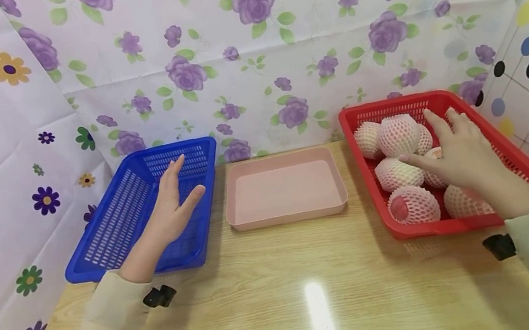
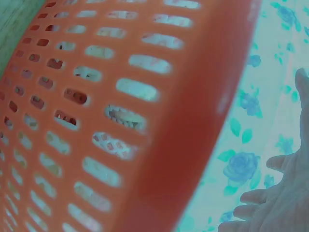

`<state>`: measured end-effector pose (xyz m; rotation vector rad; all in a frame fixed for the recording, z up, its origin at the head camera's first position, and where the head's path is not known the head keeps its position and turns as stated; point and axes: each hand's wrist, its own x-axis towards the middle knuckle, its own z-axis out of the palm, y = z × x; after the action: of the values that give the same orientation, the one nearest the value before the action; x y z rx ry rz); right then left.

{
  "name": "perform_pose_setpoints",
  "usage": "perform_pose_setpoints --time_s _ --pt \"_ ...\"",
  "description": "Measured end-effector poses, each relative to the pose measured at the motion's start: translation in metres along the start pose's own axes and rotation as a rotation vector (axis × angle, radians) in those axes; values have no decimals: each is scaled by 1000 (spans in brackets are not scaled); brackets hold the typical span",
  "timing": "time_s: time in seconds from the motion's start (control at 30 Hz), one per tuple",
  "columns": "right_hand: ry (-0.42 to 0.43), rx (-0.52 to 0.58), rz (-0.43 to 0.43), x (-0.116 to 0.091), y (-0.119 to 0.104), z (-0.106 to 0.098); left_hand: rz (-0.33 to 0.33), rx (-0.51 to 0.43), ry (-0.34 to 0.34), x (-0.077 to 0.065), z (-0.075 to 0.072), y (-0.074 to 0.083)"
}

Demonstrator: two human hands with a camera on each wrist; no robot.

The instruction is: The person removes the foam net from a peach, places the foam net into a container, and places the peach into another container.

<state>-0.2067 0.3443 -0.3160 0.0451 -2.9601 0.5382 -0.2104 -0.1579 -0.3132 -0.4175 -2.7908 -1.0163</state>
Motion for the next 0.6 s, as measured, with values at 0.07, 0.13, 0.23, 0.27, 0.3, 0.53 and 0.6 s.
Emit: perform_pose_setpoints --time_s 0.07,0.13,0.23,0.27,0.3,0.53,0.6 --pt "18 6 14 0 0 -3 3 -40 27 -1 5 5" --pt "33 19 22 -1 1 -6 0 -89 50 -1 10 10" --pt "45 38 27 1 2 -9 -38 -214 66 1 17 20" --pt "48 46 28 2 2 -10 -58 -269 62 2 20 24" --pt "46 57 33 3 3 -11 -76 -328 58 3 23 29" --pt "24 116 72 15 1 -20 -141 -583 35 8 47 56" --pt "7 127 90 19 1 -23 -149 -621 38 10 54 61"
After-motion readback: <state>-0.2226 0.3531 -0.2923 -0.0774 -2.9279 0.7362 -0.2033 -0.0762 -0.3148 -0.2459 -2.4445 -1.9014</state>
